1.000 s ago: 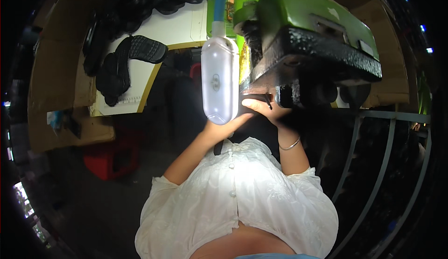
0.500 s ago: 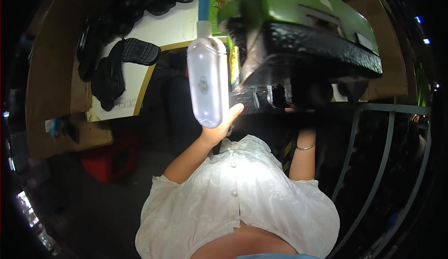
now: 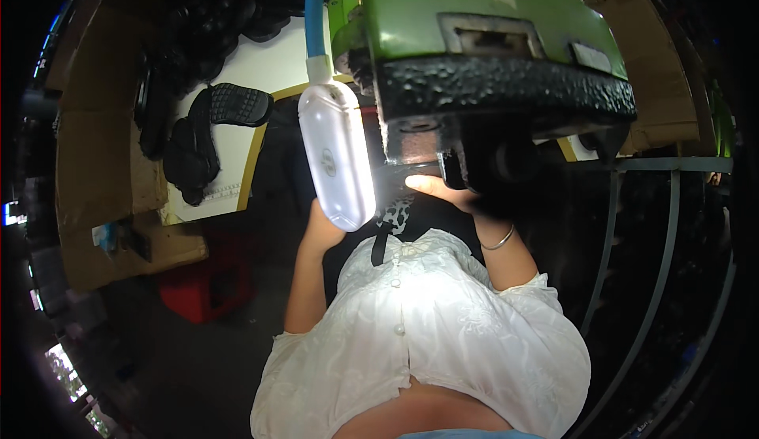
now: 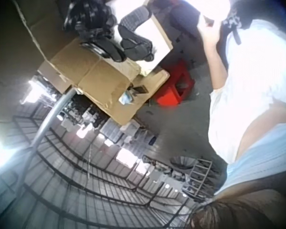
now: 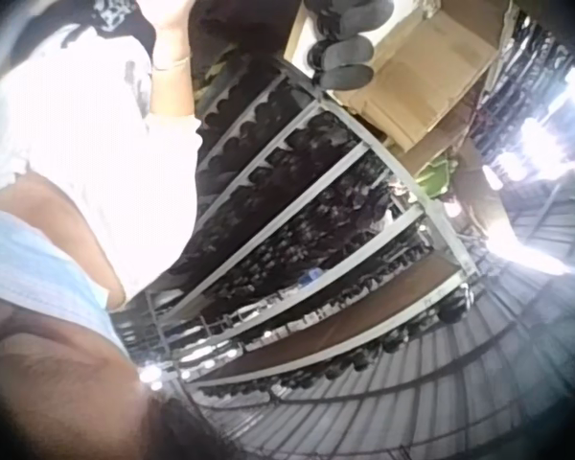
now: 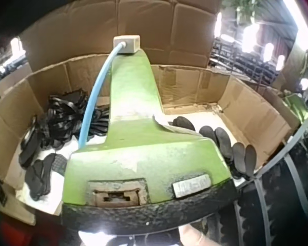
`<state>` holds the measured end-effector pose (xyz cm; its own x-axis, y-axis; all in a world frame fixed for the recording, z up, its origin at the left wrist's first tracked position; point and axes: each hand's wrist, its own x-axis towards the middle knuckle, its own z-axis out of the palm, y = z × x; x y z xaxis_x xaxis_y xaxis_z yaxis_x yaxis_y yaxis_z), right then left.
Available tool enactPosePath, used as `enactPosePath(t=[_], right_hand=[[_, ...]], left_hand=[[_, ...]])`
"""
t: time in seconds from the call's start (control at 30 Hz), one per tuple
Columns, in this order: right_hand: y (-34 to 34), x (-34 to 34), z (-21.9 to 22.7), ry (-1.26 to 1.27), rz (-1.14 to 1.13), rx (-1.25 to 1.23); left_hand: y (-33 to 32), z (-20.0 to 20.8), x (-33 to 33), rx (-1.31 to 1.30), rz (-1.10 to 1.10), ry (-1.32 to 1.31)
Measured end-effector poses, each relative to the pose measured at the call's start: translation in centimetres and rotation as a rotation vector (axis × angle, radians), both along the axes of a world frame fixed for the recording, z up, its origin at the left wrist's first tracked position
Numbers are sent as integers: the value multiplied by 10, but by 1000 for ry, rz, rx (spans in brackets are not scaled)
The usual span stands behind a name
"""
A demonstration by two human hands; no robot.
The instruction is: The person repeatedly grinds the soles of black shoes against a green grinding machine. They pick up shoes from a nearby pile, press the soles against the rotating wheel, and place them back down. The process is repeated for multiple shoes throughout the clip.
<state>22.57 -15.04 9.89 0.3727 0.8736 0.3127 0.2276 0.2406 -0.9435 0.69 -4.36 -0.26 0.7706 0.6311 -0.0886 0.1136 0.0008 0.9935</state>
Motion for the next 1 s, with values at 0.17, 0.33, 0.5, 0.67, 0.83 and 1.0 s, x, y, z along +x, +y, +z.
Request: enactPosePath(t=[0.17, 0.33, 0.5, 0.67, 0.83, 1.0], right_hand=[[1, -2, 5, -125, -41, -20], [-25, 43, 0, -322, -217, -155], [-86, 110, 24, -147, -1135, 466], [-120, 204, -19, -536, -1198, 55], [-129, 210, -59, -736, -1176, -304], [-68, 121, -53, -803, -883, 63]], left_hand=[[-24, -3, 43, 241, -297, 337], [4, 17, 77, 837, 38, 287], [122, -19, 34, 1319, 505, 607], [224, -103, -32, 1276, 668, 305], [201, -98, -28, 1213, 666, 437], [78, 44, 1, 765, 903, 207]])
